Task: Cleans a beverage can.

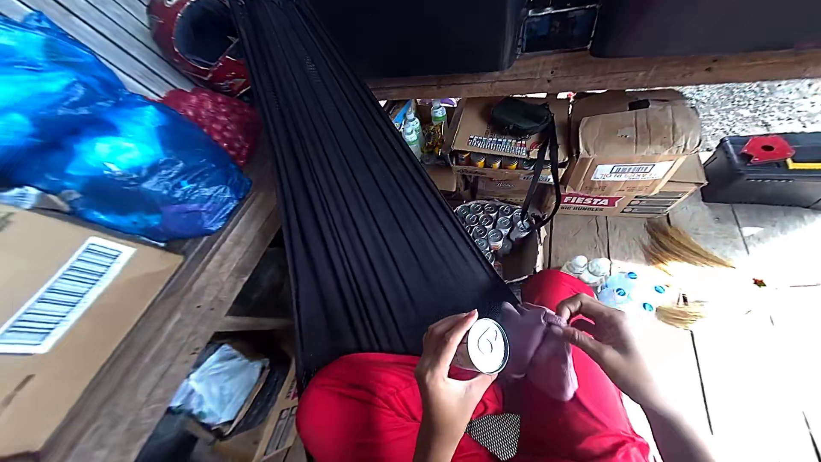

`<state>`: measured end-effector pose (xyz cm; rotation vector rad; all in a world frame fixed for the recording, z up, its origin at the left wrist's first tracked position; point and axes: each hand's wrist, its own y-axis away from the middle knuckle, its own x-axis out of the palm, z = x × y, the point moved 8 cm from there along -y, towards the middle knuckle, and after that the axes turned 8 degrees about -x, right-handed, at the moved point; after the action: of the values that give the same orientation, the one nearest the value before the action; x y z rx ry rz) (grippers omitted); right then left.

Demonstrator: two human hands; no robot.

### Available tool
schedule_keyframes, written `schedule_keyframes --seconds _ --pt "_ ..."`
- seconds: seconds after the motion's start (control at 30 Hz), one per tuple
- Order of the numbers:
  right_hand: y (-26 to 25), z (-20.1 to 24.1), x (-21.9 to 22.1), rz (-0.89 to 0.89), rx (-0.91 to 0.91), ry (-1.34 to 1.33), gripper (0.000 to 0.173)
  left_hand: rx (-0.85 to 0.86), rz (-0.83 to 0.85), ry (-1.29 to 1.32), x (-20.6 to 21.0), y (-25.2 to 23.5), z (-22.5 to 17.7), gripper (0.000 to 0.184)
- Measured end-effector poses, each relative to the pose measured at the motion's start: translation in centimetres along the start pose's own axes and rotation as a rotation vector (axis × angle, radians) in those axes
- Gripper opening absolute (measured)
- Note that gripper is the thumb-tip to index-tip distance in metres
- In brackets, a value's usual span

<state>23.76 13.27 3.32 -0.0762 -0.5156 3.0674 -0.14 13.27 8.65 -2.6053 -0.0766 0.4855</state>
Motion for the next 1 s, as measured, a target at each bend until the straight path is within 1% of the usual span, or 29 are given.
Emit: schedule_keyframes --seconds 0.03,0.13,0.2,0.3,0.4,0.47,0.5,0.6,0.63,0.7,0.73,0.8,0.87,0.93,1.0 --pt "0.3 -0.2 1.4 -0.020 0.023 0.002 0.012 0.002 0.006 -0.027 -1.3 0.1 0.1 0.062" --pt "1.4 0.0 5.7 0.040 0.047 -0.252 0.010 0.011 0.016 -0.093 -4.8 0.3 0.3 0.062" --pt "1.8 0.1 7.7 0.044 0.040 -0.326 0.009 0.006 0.017 -0.114 -6.6 0.3 0.4 0.062" --pt "2.2 0.0 8.7 0.013 0.089 -0.403 0.010 0.007 0.027 -0.130 -8.0 0.2 0.6 0.063" --pt "2.1 0.2 8.2 -0.040 0.111 -0.439 0.011 0.009 0.024 -0.137 -7.7 0.0 0.8 0.064" --pt "1.6 0.4 6.9 -0.101 0.094 -0.337 0.019 0.011 0.012 -0.142 -6.7 0.0 0.9 0.065" --pt "1.3 0.4 6.2 -0.100 0.095 -0.312 0.024 0.011 0.003 -0.138 -6.0 0.0 0.9 0.065" --pt "0.5 0.5 4.1 -0.010 0.136 -0.358 0.035 -0.003 -0.024 -0.098 -3.3 -0.2 0.7 0.063" --pt "0.1 0.6 3.0 0.005 0.127 -0.308 0.036 -0.004 -0.035 -0.082 -2.3 -0.3 0.5 0.063" --pt "-1.0 0.9 0.5 -0.005 0.075 -0.114 0.033 -0.010 -0.046 -0.055 0.0 -0.6 0.1 0.062" --pt "-1.5 1.0 -0.7 -0.019 0.061 -0.071 0.031 -0.012 -0.053 -0.045 1.2 -0.8 -0.2 0.062" --pt "-2.5 1.5 -2.9 -0.047 0.043 -0.120 0.024 -0.008 -0.073 -0.032 3.5 -1.3 -0.8 0.061" --pt "-3.1 2.3 -4.6 -0.082 0.028 -0.244 0.017 -0.004 -0.084 -0.025 5.9 -1.8 -1.4 0.061" --pt "-3.5 3.5 -5.9 -0.106 -0.027 -0.296 0.017 0.000 -0.076 -0.012 8.0 -2.3 -1.9 0.062" --pt "-3.8 5.0 -6.4 -0.060 -0.128 -0.230 0.022 0.009 -0.069 0.003 9.8 -2.8 -2.5 0.059"
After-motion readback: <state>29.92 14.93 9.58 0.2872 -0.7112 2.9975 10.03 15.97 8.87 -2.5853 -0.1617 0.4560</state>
